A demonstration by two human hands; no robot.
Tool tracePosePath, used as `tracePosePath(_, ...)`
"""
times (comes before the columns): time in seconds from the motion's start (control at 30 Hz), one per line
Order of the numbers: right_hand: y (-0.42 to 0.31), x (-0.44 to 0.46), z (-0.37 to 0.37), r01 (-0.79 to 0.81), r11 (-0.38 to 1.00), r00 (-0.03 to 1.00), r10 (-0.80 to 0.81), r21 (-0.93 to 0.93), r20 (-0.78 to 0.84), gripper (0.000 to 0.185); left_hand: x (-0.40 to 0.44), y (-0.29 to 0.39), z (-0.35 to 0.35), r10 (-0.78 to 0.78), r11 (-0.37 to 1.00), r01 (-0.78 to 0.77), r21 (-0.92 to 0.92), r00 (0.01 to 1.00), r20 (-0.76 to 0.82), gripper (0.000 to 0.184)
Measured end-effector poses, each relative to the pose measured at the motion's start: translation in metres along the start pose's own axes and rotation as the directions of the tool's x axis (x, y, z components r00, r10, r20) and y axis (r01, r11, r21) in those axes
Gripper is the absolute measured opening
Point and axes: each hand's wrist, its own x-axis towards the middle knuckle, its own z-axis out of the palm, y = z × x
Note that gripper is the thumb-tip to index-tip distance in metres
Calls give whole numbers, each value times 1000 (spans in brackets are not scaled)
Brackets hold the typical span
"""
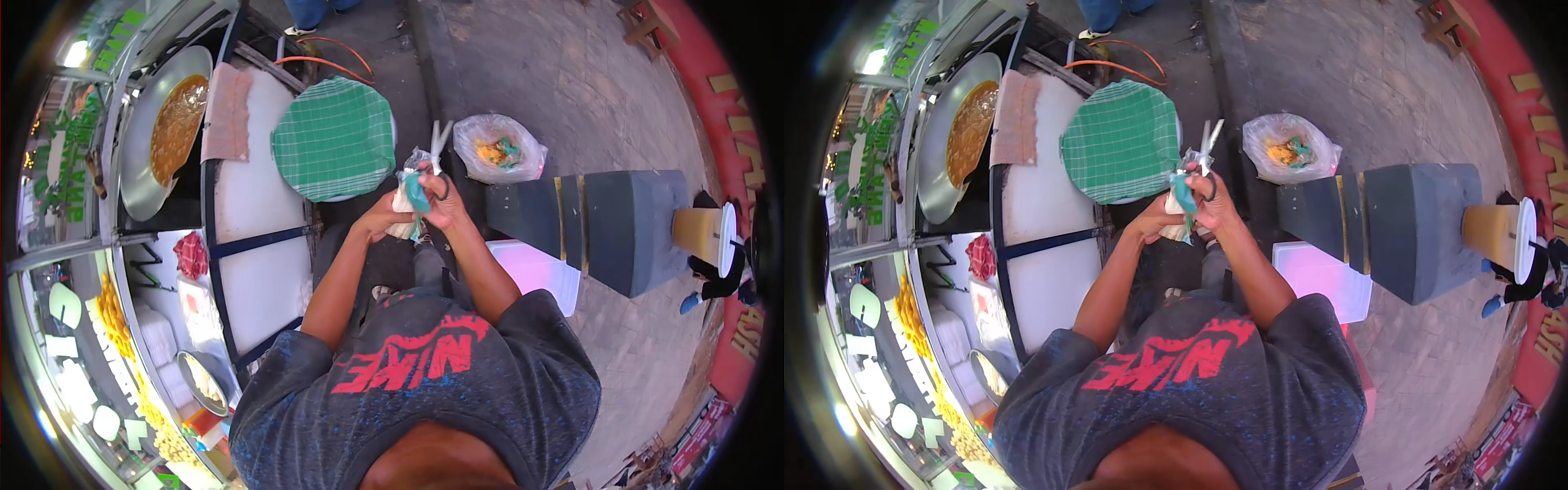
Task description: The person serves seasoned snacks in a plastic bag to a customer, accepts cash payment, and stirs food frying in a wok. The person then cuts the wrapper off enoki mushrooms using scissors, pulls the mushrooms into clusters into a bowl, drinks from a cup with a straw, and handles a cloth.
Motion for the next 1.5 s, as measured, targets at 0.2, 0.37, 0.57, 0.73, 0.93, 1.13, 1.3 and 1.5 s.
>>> tracePosePath(0.2,-47,-9,-10,214,841,894,-374,-497,-246,40,43,-14,-8,-44,991,7,-131,958,-284,44)
tracePosePath(0.37,5,-3,-39,249,534,834,-542,-808,-102,47,82,-21,11,302,952,-249,181,863,-405,47)
tracePosePath(0.57,-12,16,-66,174,897,886,-323,-407,-332,36,81,-23,-21,-113,987,79,-141,961,-253,51)
tracePosePath(0.73,-19,34,-77,103,920,957,-195,-377,-213,34,96,-31,-50,-182,977,169,-128,979,-97,53)
tracePosePath(0.93,-28,58,-90,-63,980,996,50,-190,-76,33,117,-35,-55,-21,1000,18,-20,986,-166,69)
tracePosePath(1.13,-62,62,-94,-135,979,990,139,-152,12,40,136,-6,-45,-136,988,140,66,988,-70,78)
tracePosePath(1.3,-103,69,-104,-3,970,994,-24,-244,-108,40,141,-10,-76,-311,948,304,98,948,65,70)
tracePosePath(1.5,-159,106,-192,-157,578,912,-226,-801,-342,33,134,-28,-102,-377,913,370,170,926,10,53)
